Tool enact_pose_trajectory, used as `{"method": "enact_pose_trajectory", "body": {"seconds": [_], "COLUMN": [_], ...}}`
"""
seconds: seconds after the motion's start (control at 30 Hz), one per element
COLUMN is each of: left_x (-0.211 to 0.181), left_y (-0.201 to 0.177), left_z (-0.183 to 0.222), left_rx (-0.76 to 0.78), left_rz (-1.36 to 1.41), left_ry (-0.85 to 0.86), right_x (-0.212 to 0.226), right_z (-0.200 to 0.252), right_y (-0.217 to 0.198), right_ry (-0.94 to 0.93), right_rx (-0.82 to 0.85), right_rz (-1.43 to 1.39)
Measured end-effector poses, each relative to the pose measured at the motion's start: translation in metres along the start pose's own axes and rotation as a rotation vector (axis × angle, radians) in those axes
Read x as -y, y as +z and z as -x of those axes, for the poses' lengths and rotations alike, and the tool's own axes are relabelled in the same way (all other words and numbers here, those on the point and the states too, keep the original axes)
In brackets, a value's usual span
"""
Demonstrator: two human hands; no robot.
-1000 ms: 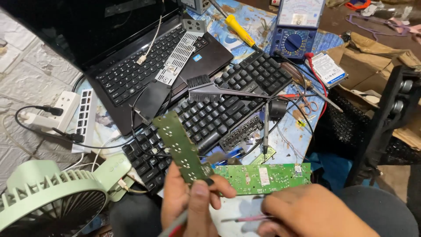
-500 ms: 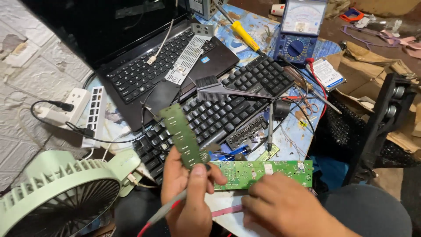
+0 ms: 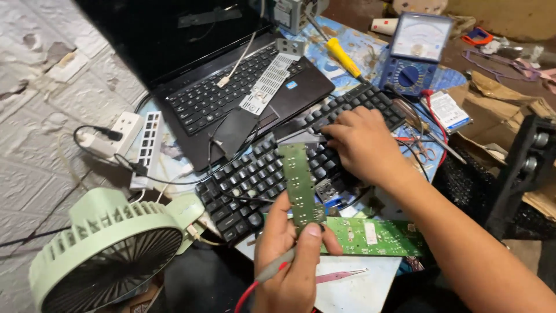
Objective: Testing and inspecting electronic circuit boards using a multimeter and tweezers on a repair bench.
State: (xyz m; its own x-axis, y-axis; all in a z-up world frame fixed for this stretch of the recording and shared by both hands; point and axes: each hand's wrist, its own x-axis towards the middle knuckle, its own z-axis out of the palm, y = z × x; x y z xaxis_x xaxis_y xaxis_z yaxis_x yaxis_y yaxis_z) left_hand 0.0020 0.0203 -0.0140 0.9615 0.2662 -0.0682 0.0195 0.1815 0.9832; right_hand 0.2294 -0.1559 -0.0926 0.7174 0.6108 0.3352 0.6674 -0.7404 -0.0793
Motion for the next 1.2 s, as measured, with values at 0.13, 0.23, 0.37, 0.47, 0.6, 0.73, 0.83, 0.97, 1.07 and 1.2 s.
{"method": "enact_pose_trajectory", "body": {"seconds": [0.13,0.23,0.37,0.47,0.6,0.73,0.83,0.97,1.07,1.2], "left_x": [-0.010,-0.008,-0.009,-0.008,0.006,0.001,-0.011,-0.012,-0.003,-0.006], "left_y": [-0.002,-0.003,-0.004,-0.002,-0.005,0.001,0.001,0.005,0.003,0.007], "left_z": [-0.002,-0.003,-0.005,-0.008,-0.012,-0.006,-0.007,-0.006,-0.005,-0.011], "left_rx": [0.015,0.043,0.064,0.009,-0.048,-0.059,-0.027,0.016,0.021,0.037], "left_rz": [-0.058,-0.002,-0.075,-0.187,-0.196,-0.226,-0.154,-0.194,-0.157,-0.122], "left_ry": [-0.018,0.008,-0.013,-0.084,-0.090,-0.041,-0.235,-0.183,-0.153,-0.220], "right_x": [0.007,0.010,0.023,0.045,0.076,0.053,0.020,0.050,0.029,0.065], "right_z": [-0.001,-0.002,0.009,0.041,0.101,0.125,0.149,0.151,0.153,0.125], "right_y": [-0.009,-0.020,-0.056,-0.101,-0.119,-0.108,-0.105,-0.100,-0.100,-0.127], "right_ry": [-0.035,-0.140,0.092,0.082,-0.137,-0.094,0.095,0.022,0.047,0.491], "right_rx": [-0.093,-0.297,-0.389,-0.384,-0.065,-0.008,-0.019,-0.038,0.009,0.605], "right_rz": [-0.075,-0.158,-0.279,-0.319,-0.448,-0.428,-0.255,0.022,0.239,0.482]}}
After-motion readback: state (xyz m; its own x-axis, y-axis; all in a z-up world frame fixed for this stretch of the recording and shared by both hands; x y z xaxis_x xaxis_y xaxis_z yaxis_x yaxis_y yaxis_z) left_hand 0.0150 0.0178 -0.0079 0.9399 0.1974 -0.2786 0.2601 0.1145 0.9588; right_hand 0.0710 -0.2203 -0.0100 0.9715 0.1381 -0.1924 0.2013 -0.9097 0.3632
